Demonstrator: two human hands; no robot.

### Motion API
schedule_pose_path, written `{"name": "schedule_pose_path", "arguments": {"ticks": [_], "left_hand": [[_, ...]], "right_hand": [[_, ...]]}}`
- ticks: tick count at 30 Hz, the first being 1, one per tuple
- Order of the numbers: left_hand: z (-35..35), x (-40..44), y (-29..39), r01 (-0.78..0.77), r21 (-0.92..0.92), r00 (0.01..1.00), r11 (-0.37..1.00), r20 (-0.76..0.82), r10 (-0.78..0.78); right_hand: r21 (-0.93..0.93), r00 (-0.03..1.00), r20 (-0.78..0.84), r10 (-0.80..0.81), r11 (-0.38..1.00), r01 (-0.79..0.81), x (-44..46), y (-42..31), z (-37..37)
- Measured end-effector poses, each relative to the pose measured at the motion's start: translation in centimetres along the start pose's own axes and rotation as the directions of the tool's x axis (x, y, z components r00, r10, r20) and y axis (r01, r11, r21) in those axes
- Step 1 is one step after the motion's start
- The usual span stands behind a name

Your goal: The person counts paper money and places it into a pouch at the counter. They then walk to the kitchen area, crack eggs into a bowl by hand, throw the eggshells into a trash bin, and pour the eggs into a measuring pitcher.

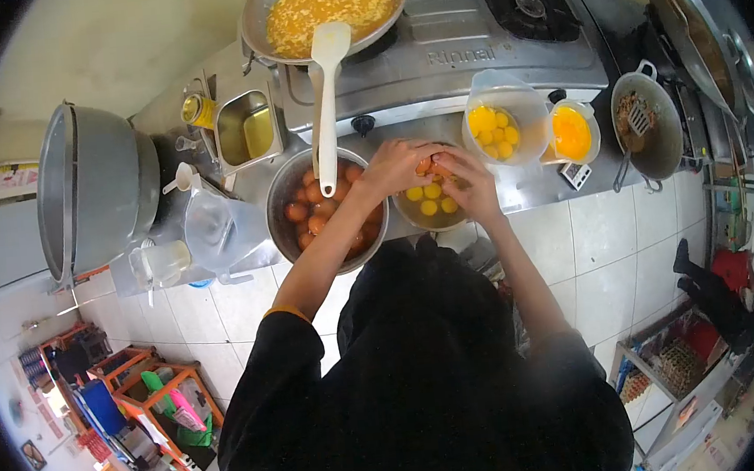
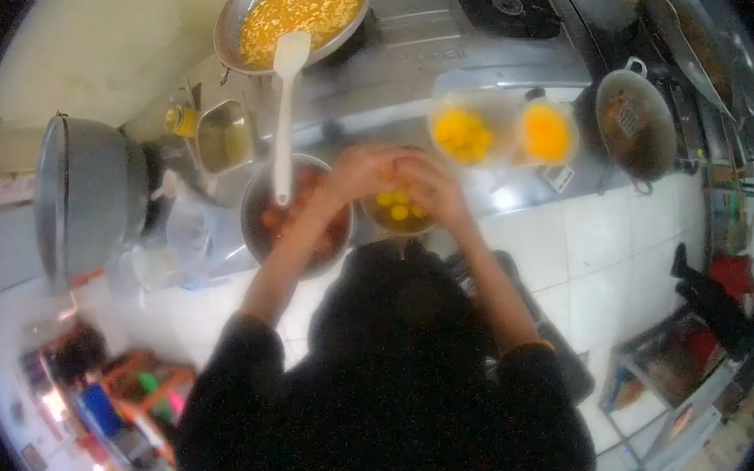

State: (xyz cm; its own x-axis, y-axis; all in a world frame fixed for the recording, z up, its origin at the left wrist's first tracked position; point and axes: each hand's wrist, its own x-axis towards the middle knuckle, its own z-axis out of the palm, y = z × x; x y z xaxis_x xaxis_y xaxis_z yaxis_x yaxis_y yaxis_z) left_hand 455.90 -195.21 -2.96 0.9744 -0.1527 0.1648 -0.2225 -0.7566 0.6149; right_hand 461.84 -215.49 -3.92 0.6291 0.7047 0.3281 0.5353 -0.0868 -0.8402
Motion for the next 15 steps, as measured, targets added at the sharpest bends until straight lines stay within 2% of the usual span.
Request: {"name": "schedule_pose_path", "arguments": {"ticks": [2,4,5,7,8,10,11,13,14,15], "left_hand": [[-0.9,0.3,0.2,-0.042,0.027,0.999,0.999,-0.021,0.043],[-2.7,0.1,0.1,-0.092,0.073,0.993,0.993,-0.064,0.097],[-3.1,-0.1,0.7,-0.098,0.072,0.993,0.993,-0.055,0.102],[-3.9,0.0,1.6,0.004,-0.107,0.998,0.994,-0.059,-0.01],[-3.8,0.1,2.2,0.002,-0.105,0.999,0.995,-0.051,-0.007],[-2.6,0.5,4.2,-0.005,-0.341,0.995,0.94,-0.091,-0.027],[-2.3,0.7,5.4,-0.004,-0.34,0.996,0.941,-0.083,-0.026],[-2.0,0.7,7.7,0.022,-0.379,0.997,0.925,-0.062,-0.049],[-2.3,0.1,8.6,0.113,-0.496,0.987,0.861,-0.042,-0.154],[-2.6,-1.2,8.9,0.123,-0.494,0.986,0.861,-0.036,-0.161]], "right_hand": [[-0.02,0.999,-0.034,-0.013,1.0,0.012,-0.6,0.4,-0.2],[-0.147,0.998,-0.053,0.027,0.989,-0.035,-1.3,0.7,-0.7],[-0.146,0.998,-0.061,0.032,0.988,-0.041,-1.9,0.3,-0.8],[-0.206,0.986,-0.163,0.016,0.977,-0.049,-2.2,-0.5,-1.0],[-0.202,0.985,-0.171,0.019,0.978,-0.054,-1.8,-1.8,-0.7],[-0.073,0.961,-0.266,0.072,0.993,-0.095,-1.2,-4.0,0.0],[-0.069,0.959,-0.271,0.077,0.993,-0.099,-1.8,-3.6,0.4],[0.14,0.925,-0.371,0.078,0.99,-0.027,-3.6,-2.5,1.0],[0.062,0.911,-0.339,0.234,0.972,-0.226,-5.3,-3.2,0.2],[-0.006,0.906,-0.373,0.198,0.976,-0.216,-7.2,-4.1,-1.0]]}}
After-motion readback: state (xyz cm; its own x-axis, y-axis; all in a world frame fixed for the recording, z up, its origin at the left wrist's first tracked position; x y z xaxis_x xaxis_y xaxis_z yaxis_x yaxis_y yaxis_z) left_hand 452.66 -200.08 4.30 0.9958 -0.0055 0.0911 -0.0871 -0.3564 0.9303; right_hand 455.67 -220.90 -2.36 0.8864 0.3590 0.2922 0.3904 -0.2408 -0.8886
